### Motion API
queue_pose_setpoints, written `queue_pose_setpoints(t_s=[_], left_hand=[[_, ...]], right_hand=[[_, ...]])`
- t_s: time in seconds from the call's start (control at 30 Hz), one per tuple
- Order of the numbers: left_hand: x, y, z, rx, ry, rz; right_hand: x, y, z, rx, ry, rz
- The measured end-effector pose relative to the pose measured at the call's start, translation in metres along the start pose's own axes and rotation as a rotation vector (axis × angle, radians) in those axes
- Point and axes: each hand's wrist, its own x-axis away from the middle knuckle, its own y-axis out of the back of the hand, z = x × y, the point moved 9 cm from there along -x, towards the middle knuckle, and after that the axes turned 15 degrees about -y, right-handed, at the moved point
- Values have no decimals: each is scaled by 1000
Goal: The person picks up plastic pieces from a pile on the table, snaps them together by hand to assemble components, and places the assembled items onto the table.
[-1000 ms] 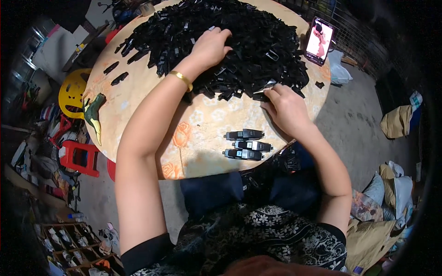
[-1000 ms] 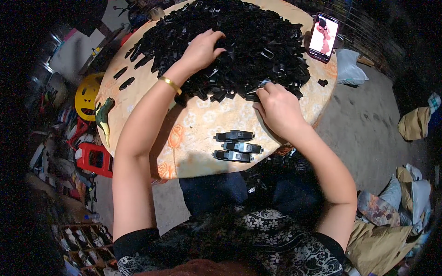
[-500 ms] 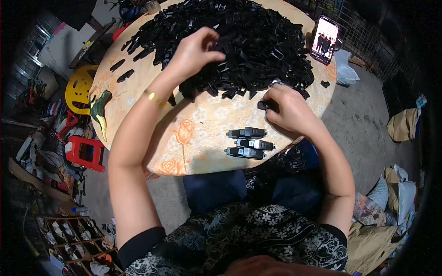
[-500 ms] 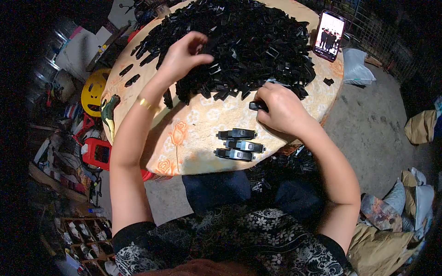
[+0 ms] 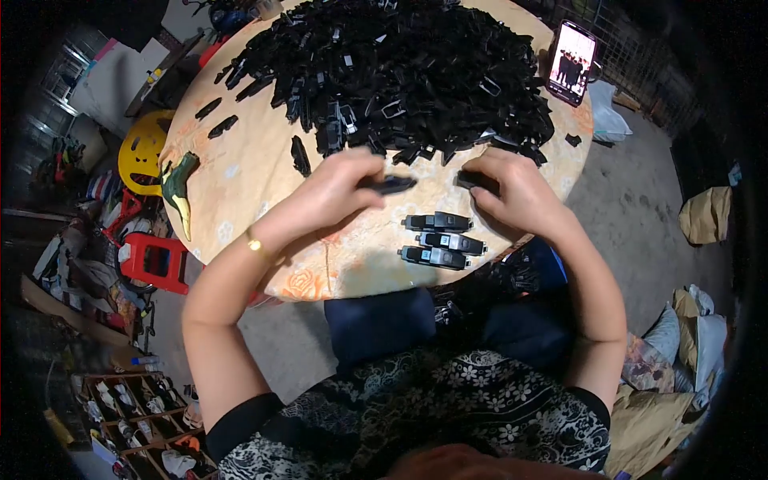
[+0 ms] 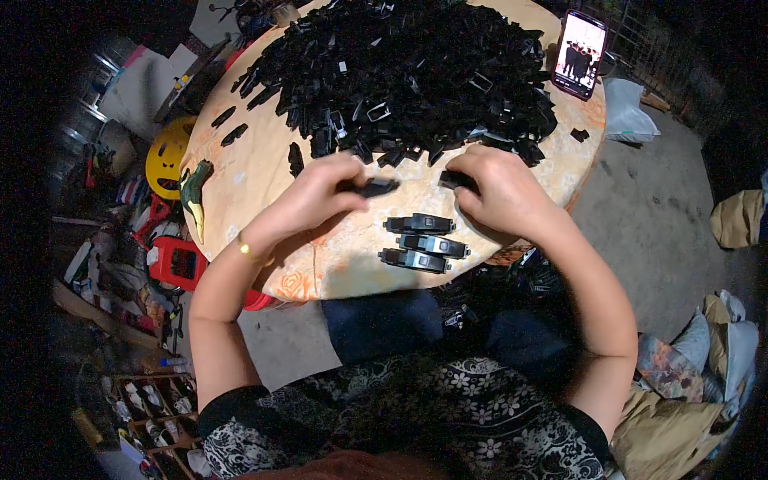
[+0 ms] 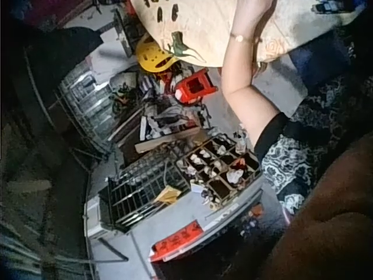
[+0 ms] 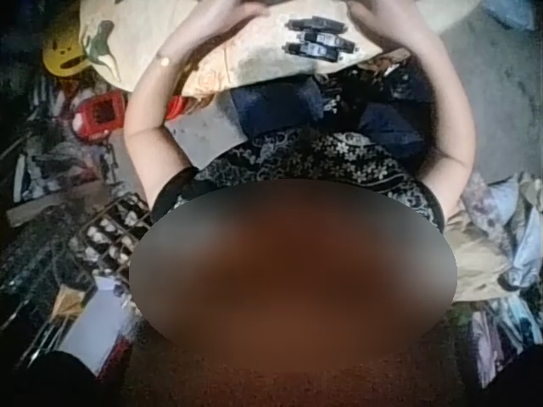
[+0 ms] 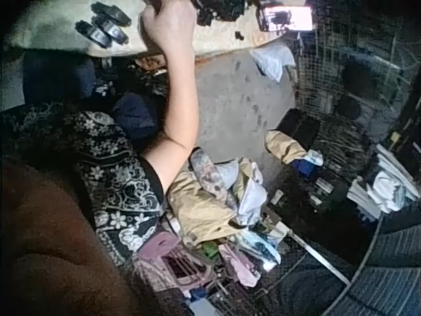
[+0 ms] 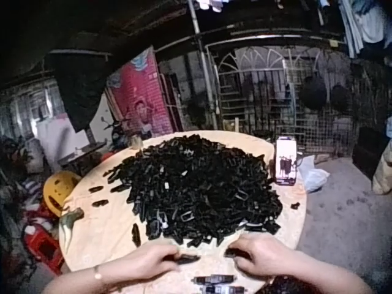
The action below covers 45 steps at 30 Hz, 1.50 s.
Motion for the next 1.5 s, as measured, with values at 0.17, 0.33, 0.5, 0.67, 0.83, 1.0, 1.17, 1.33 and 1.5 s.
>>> queue_pose_setpoints(t_s=[0.17,0.33,0.5,0.67,0.83,1.0,1.17,1.33,1.5], left_hand=[[-36,-1,15,-86,-72,-139],[-30,21,3,102,77,-227],[-15,-20,-32,24,-115,-129],[-22,-29,-38,51,-168,-172],[-12,-30,-44,73,52,-110],[-8,-30,-37,88,127,-17],[-17,-27,-15,258,182,19],[-28,-19,-30,-105,-64,-86],[-29,-30,-38,-47,-55,-128]], right_hand=[[-2,15,-13,-93,-139,-103],[5,5,-35,-219,-222,54],[4,0,-20,-307,-225,149],[1,-11,-17,-728,-293,200],[6,-29,-9,-398,-226,314],[19,-22,9,-241,-77,362],[28,-10,18,20,73,232],[17,-2,8,-57,-2,90],[18,-6,12,80,35,70]])
